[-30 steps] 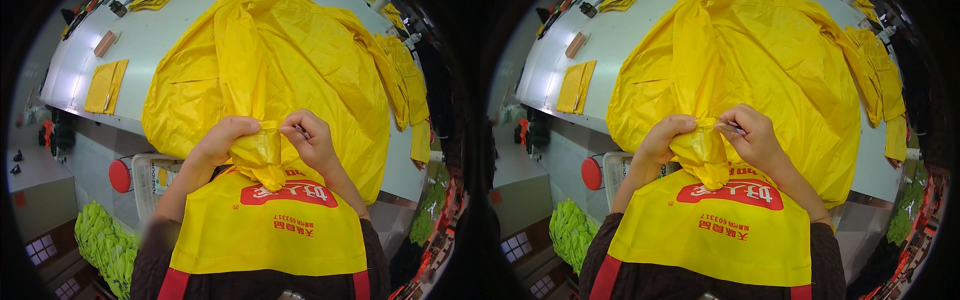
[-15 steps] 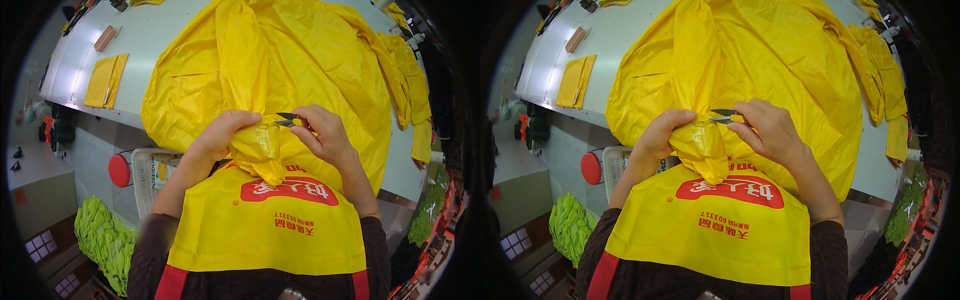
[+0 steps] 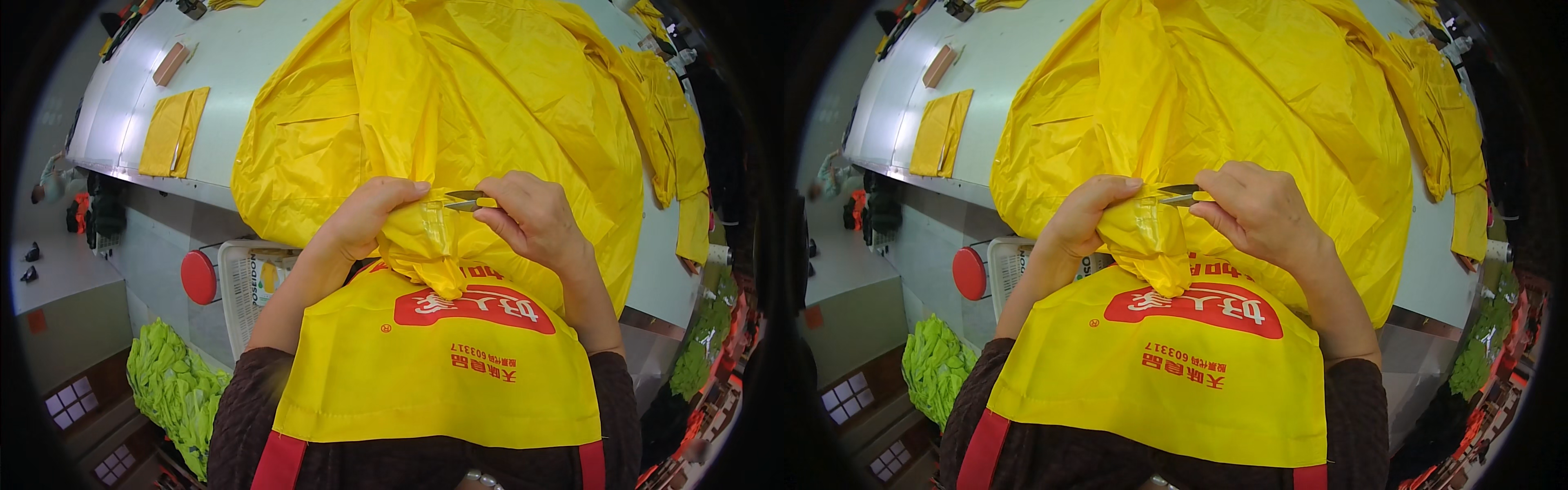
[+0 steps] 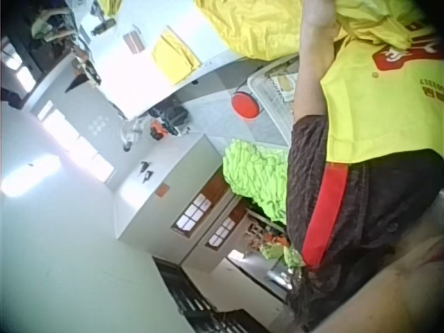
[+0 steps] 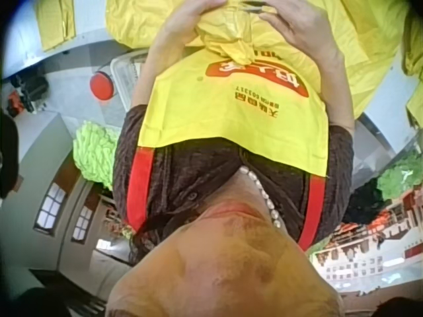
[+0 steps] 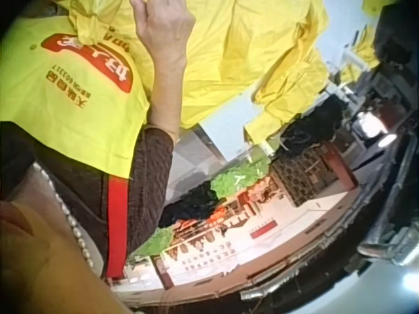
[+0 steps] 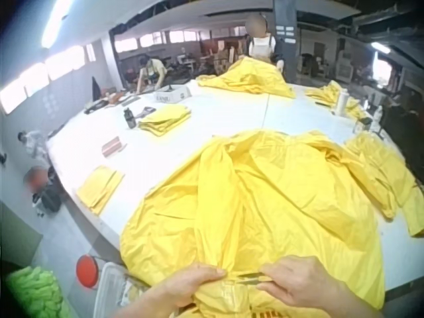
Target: The person trims excess threads and fabric from a yellow raincoat using small scissors. They repeatedly fold, align, and cut the garment edges, then place the finished piece into a white basket.
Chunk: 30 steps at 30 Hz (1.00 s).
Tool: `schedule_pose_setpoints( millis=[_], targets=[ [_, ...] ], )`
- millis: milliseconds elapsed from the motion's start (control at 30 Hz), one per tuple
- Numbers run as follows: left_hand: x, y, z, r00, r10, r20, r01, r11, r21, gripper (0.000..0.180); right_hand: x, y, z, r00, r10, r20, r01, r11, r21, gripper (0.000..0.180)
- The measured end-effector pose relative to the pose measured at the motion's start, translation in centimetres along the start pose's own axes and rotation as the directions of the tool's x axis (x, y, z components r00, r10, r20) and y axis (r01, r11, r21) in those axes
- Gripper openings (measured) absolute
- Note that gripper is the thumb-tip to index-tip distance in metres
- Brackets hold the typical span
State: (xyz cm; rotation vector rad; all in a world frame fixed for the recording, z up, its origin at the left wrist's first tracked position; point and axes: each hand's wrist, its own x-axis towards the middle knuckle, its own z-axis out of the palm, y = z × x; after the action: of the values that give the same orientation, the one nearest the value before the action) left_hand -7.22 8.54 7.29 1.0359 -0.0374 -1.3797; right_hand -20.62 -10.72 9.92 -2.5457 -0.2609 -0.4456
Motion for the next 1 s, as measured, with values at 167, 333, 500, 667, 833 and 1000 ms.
schedule_pose_setpoints(
  millis=[167,333,500,667,833,1000],
  targets=[
    [0.2,-0.2,0.2,1.000,-0.011,-0.026,0.011,1.000,0.000,0.021,0.0,0.2,0.9,0.999,-0.001,-0.038,0.002,0.999,0.037,0.020],
    [0.7,-0.6,0.1,0.999,-0.027,-0.028,0.026,0.999,-0.029,0.021,0.0,0.1,1.8,0.998,-0.014,-0.054,0.015,1.000,0.010,0.021],
    [0.6,-0.5,0.1,1.000,-0.025,-0.008,0.025,0.998,-0.059,0.022,0.1,-0.1,1.8,0.998,-0.026,-0.055,0.023,0.999,-0.045,0.022],
    [0.6,-0.7,0.1,1.000,-0.008,-0.015,0.007,0.998,-0.060,0.026,-0.2,-0.1,1.6,0.999,-0.003,-0.037,0.002,0.999,-0.049,0.022],
    [0.6,-1.0,0.2,1.000,0.002,-0.025,-0.004,0.997,-0.083,0.026,-0.4,-0.1,2.0,0.996,0.007,-0.089,-0.010,1.000,-0.028,0.022],
    [0.6,-1.0,0.2,1.000,0.011,-0.029,-0.013,0.997,-0.074,0.026,-0.5,-0.2,2.2,0.994,-0.005,-0.112,-0.002,0.998,-0.058,0.022]
  ],
)
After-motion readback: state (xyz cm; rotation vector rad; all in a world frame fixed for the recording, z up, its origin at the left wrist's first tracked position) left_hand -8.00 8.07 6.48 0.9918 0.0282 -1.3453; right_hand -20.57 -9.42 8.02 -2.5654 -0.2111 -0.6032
